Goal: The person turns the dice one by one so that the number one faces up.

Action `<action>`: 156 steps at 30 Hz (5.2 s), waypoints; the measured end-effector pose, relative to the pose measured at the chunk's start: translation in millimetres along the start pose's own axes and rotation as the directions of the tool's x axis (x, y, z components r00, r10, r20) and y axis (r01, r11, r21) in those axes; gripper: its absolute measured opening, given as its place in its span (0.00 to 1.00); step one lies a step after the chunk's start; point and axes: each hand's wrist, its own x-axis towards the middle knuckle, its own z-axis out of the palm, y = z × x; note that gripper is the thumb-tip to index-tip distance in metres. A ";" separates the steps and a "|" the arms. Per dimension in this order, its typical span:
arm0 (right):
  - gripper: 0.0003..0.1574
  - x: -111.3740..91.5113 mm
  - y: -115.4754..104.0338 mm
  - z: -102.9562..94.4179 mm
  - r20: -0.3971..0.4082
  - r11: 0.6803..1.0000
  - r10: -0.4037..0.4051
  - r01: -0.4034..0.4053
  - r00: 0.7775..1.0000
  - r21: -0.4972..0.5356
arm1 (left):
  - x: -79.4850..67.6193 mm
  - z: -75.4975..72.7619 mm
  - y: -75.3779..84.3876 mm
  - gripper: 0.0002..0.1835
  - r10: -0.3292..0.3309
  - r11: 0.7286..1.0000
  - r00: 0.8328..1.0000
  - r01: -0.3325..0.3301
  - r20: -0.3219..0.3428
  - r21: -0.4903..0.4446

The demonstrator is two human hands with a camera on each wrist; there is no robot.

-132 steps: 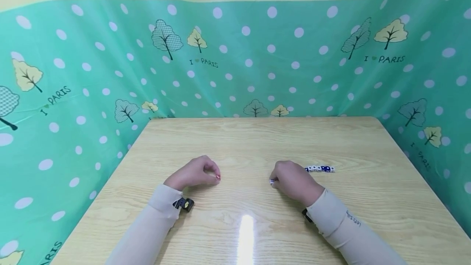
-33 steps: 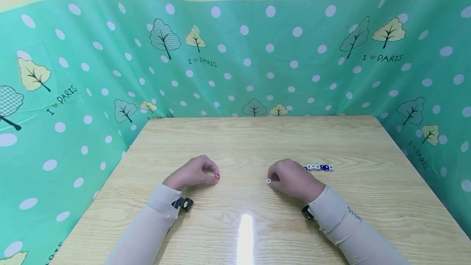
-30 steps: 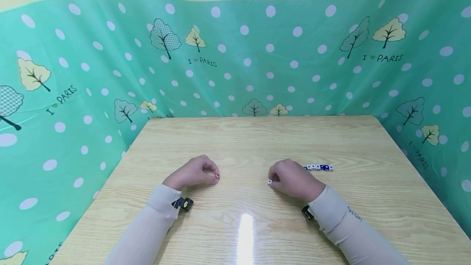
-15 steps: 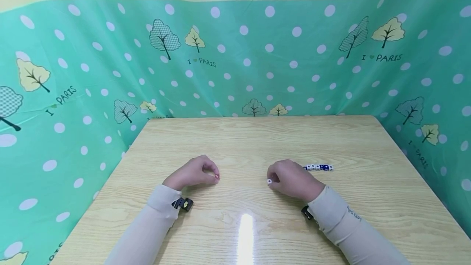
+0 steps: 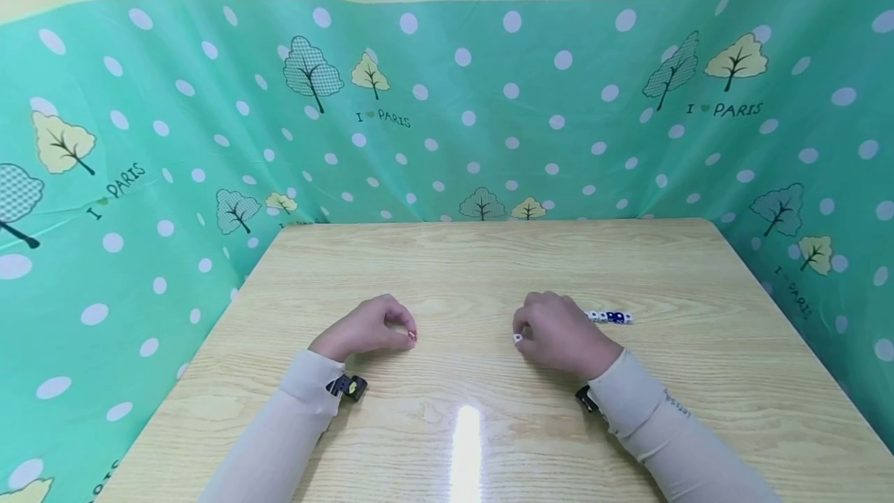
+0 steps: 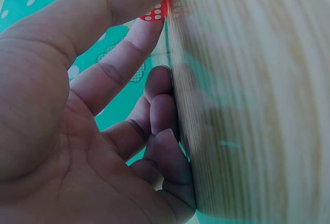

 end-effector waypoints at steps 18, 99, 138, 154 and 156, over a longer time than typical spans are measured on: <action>0.10 -3.3 40.0 -9.0 -0.001 0.996 0.037 -0.037 0.999 -0.084 | 0.3 0.6 -1.5 0.07 0.002 1.000 1.000 -0.002 -0.001 0.006; 0.16 -28.1 93.0 -34.4 0.159 0.972 0.216 -0.228 0.964 0.061 | 0.0 0.3 2.6 0.07 0.002 1.000 1.000 -0.002 0.000 0.029; 0.16 -73.5 147.2 -38.8 0.181 0.859 0.443 -0.473 0.878 0.196 | -5.7 3.1 27.7 0.06 0.055 0.986 0.997 -0.046 -0.049 0.160; 0.17 -73.8 148.1 -37.6 0.183 0.848 0.455 -0.487 0.872 0.208 | -2.3 1.3 17.9 0.05 0.003 0.992 1.000 0.000 -0.024 0.126; 0.17 -73.9 149.5 -37.3 0.183 0.849 0.453 -0.484 0.873 0.209 | -2.1 1.2 17.3 0.05 0.002 0.993 1.000 0.001 -0.026 0.119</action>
